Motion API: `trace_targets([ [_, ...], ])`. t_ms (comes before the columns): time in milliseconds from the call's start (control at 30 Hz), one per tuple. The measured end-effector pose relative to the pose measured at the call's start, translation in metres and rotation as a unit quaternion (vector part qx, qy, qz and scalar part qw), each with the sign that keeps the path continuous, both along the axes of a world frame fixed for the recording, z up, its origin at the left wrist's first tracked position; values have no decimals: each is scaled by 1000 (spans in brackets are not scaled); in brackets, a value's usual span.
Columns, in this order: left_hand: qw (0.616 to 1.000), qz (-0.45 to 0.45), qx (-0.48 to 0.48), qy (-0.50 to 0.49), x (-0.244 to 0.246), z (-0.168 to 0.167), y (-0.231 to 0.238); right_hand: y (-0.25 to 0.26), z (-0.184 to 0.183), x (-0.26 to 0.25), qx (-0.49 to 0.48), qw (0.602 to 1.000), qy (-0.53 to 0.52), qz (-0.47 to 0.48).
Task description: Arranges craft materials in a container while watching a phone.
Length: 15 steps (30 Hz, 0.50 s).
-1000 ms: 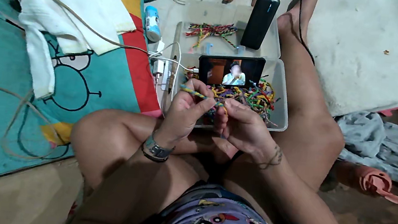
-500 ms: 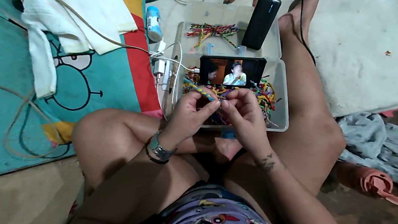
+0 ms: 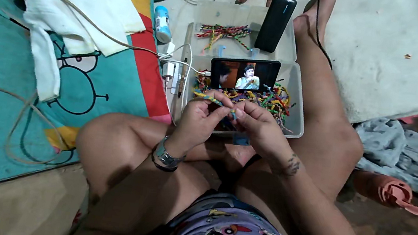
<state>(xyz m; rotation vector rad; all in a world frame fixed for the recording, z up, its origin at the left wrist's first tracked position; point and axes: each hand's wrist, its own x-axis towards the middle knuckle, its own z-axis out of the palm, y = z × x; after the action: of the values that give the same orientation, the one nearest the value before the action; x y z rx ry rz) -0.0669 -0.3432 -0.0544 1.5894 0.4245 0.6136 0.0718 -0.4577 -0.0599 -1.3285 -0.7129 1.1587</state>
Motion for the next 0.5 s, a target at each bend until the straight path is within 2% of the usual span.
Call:
trace_targets([
  [33,1000,0,-21,-15,0,-1,0,0,-1,-1,17,999,-28,-5],
  [100,997,11,-66,-38,0,-2,0,0,-9,-5,82,970,-225,-37],
  [167,993,27,-103,-43,1,-3,-1,3,-19,-8,140,893,-419,-84],
  [200,992,29,-120,-39,2,-4,-2,5,-23,-10,153,862,-472,-104],
  [233,990,31,-133,-35,2,-4,-3,5,-25,-12,160,845,-495,-124],
  [267,989,31,-142,-33,3,-4,-3,6,-27,-13,164,845,-490,-137],
  [400,991,18,-128,-24,2,-5,-2,3,-22,-18,143,914,-356,-134],
  [500,986,27,-161,-22,3,-1,-3,4,-21,-19,153,896,-394,-137],
])
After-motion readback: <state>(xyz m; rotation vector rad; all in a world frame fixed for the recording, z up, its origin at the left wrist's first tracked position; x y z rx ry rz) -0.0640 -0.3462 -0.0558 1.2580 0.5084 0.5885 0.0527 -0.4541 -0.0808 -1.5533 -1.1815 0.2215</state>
